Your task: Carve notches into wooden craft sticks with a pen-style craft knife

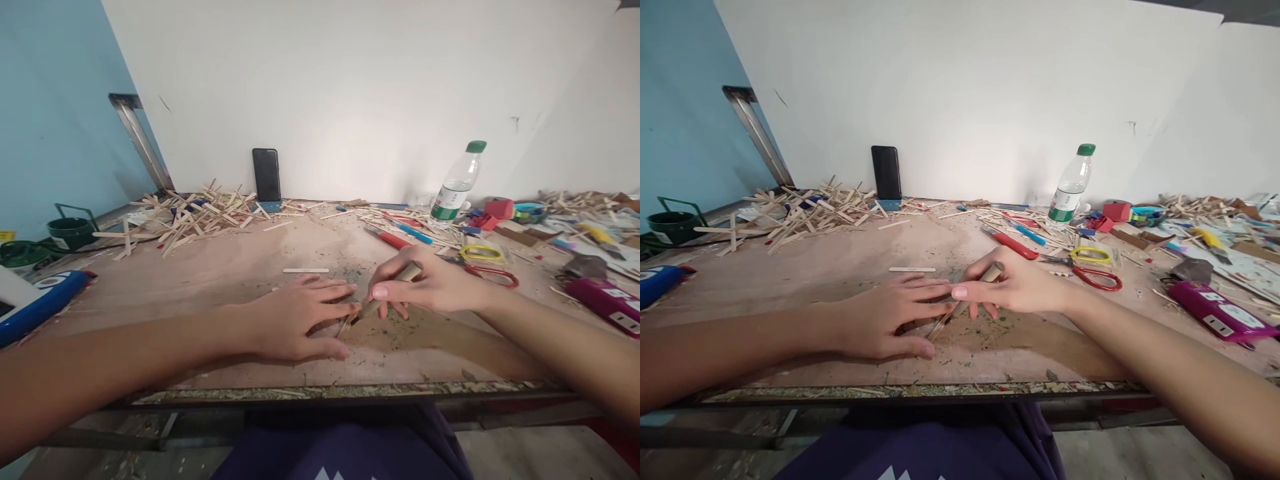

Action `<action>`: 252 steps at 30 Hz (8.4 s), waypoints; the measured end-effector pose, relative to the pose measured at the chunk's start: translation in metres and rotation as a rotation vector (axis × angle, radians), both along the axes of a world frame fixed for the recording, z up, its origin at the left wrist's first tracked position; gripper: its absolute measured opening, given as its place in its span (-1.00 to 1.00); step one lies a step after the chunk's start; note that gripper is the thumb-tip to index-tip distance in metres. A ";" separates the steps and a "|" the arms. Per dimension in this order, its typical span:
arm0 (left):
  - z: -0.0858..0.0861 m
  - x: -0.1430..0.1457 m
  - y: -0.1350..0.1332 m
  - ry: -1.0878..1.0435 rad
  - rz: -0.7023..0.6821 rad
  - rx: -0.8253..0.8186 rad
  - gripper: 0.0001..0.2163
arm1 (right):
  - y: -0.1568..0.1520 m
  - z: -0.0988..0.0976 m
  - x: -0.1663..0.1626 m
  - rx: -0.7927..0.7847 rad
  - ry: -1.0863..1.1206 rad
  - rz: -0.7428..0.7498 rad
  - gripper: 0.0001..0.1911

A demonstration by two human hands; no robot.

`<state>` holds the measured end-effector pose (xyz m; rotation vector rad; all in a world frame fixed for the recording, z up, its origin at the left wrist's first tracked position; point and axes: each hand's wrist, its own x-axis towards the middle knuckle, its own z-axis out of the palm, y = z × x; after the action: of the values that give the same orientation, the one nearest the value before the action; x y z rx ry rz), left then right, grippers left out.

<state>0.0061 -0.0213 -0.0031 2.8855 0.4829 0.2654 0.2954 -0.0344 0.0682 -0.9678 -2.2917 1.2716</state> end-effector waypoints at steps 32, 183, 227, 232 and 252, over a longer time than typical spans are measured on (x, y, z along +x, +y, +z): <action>0.000 0.001 0.001 0.007 0.119 -0.029 -0.21 | -0.020 -0.020 -0.019 0.480 0.133 0.126 -0.44; 0.007 0.005 0.000 0.033 0.176 -0.121 -0.16 | -0.018 -0.008 -0.012 0.659 0.003 0.269 -0.58; 0.003 0.005 0.000 0.036 0.177 -0.090 -0.16 | -0.021 -0.016 -0.019 0.649 0.069 0.092 -0.49; 0.004 0.005 -0.001 0.043 0.183 -0.118 -0.15 | -0.014 -0.015 -0.014 0.574 0.059 0.139 -0.49; 0.008 0.005 -0.002 0.064 0.200 -0.133 -0.14 | -0.021 -0.025 -0.018 0.583 0.098 -0.034 -0.40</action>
<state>0.0115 -0.0238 0.0048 2.7256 0.7713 0.1647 0.2775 -0.0550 0.0435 -0.7091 -2.3442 0.5558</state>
